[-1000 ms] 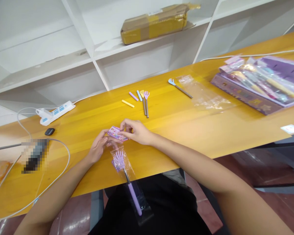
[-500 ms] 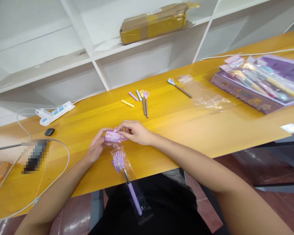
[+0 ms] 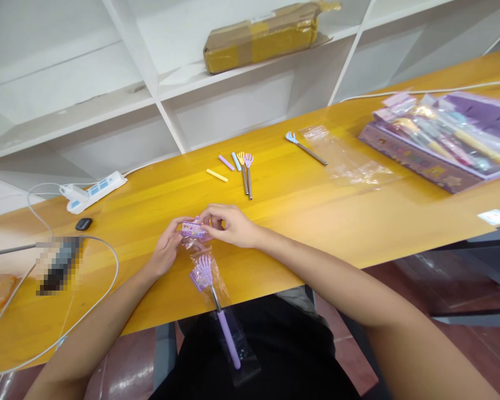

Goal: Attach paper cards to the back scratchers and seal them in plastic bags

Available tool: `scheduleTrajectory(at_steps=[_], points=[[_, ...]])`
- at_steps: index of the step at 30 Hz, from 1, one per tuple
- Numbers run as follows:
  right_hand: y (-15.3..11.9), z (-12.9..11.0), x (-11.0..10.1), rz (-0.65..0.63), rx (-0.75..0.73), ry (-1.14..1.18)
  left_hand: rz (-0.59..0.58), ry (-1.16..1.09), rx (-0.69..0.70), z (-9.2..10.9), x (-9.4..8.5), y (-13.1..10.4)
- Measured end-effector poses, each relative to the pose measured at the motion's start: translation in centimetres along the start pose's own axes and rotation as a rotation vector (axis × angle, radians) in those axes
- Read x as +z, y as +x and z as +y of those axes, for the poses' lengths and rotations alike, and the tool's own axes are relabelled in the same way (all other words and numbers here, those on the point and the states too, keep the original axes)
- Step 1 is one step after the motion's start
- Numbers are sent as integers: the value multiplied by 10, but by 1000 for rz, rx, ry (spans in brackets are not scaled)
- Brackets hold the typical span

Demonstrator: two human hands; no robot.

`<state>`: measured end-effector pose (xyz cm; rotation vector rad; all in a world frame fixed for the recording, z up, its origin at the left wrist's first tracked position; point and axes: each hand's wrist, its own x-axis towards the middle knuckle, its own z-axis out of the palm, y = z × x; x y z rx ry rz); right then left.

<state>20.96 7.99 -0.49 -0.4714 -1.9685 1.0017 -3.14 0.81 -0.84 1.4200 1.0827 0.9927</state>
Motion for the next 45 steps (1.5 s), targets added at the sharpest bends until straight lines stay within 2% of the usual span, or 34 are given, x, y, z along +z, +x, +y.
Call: scheduleTrajectory(at_steps=[3, 9, 13, 21, 25, 32, 38, 42, 45], points=[[1, 0, -2, 15, -20, 0, 73, 70, 6, 3, 0, 2], [2, 1, -5, 14, -42, -41, 76, -5, -68, 4, 1, 6], [2, 2, -5, -37, -50, -65, 118, 28, -84, 3, 2, 5], [1, 1, -4, -138, -55, -47, 106, -24, -80, 1, 2, 5], [0, 1, -5, -194, -93, -78, 96, -73, -91, 0, 3, 5], [0, -1, -7, -221, -127, -49, 59, -101, -91, 3, 5, 4], [0, -2, -7, -89, -49, -90, 57, -51, -72, -2, 1, 3], [2, -4, -7, -175, -83, -35, -24, -151, -16, -4, 1, 3], [2, -2, -6, -206, -75, -37, -80, -109, 11, -3, 3, 5]])
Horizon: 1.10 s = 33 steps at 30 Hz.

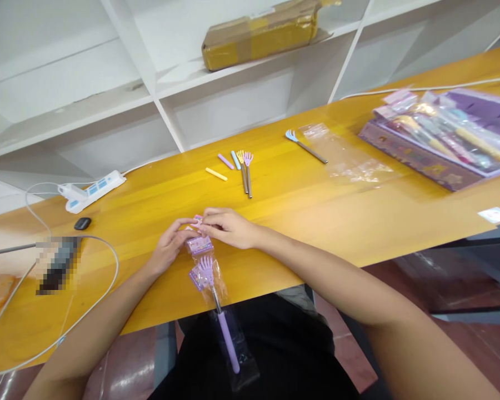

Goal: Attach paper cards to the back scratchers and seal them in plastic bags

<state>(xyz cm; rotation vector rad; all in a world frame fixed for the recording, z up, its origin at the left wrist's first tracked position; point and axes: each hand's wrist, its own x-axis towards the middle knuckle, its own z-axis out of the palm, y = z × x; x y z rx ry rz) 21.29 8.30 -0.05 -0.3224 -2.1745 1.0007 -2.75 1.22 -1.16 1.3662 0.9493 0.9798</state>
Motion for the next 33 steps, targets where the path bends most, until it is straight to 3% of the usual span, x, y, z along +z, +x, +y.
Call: scheduleTrajectory(at_steps=[4, 10, 18, 33], points=[[-1, 4, 3, -10, 109, -24, -30, 89, -3, -1, 2, 2], [-4, 2, 4, -216, 264, 138, -91, 78, -109, -1, 2, 0], [-3, -4, 1, -296, 325, 145, -172, 67, -217, -1, 0, -3], [-6, 2, 6, -336, 296, 197, -262, 7, -148, 2, 3, -3]])
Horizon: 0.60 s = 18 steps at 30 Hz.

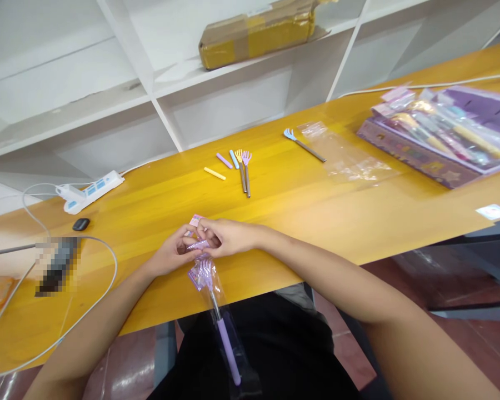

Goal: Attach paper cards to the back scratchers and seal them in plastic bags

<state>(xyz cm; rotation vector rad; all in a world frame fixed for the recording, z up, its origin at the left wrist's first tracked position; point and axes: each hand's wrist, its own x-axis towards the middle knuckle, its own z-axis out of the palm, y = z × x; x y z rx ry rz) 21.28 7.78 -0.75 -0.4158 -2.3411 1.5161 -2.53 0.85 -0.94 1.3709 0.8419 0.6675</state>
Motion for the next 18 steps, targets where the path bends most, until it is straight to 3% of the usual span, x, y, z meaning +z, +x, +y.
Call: scheduleTrajectory(at_steps=[11, 18], points=[[-2, 1, -1, -15, -74, 45, -32, -3, -4, 0, -1, -2], [0, -1, 1, -7, -39, 467, -56, -84, -143, 5, 10, -3]])
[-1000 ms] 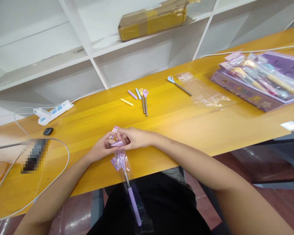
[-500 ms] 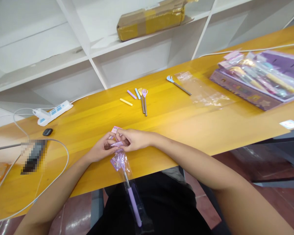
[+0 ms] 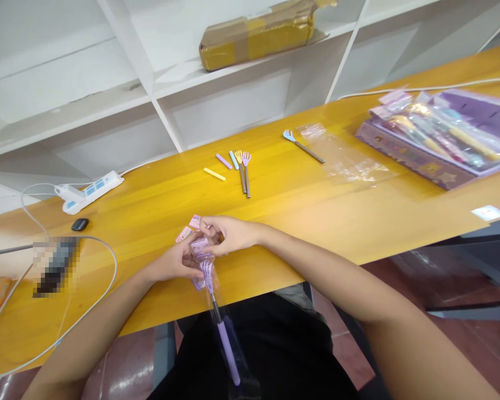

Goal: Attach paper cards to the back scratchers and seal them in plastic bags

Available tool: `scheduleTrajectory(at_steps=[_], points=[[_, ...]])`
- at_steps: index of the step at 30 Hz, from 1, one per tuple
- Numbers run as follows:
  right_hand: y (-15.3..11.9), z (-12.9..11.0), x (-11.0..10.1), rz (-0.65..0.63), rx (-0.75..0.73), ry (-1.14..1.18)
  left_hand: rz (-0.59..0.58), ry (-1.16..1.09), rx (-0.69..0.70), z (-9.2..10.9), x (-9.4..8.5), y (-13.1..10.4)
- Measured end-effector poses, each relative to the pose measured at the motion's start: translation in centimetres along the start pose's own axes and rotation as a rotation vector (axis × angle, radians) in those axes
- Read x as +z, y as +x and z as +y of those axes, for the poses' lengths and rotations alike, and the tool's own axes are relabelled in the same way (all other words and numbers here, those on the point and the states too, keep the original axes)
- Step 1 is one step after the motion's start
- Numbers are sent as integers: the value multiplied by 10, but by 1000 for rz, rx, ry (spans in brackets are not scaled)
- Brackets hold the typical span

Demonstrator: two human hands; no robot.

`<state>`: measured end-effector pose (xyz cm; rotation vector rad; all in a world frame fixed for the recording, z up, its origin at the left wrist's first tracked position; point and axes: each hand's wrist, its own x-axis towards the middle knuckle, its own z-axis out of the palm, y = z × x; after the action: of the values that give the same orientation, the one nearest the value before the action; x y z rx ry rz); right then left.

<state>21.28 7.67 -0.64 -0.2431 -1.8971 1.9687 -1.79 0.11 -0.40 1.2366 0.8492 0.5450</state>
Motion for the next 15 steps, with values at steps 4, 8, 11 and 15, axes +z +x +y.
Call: scheduleTrajectory(at_steps=[4, 8, 11, 15], points=[[2, 4, -6, -12, 69, 100, 138, -63, 105, 2, 0, 2], [3, 3, -12, -99, 169, 67, 400, -224, 251, 5, -10, 6], [2, -2, -12, -143, 225, -167, 553, -296, 356, 8, -17, 11], [1, -3, -13, -88, 220, -343, 650, -334, 415, 7, -22, 16]])
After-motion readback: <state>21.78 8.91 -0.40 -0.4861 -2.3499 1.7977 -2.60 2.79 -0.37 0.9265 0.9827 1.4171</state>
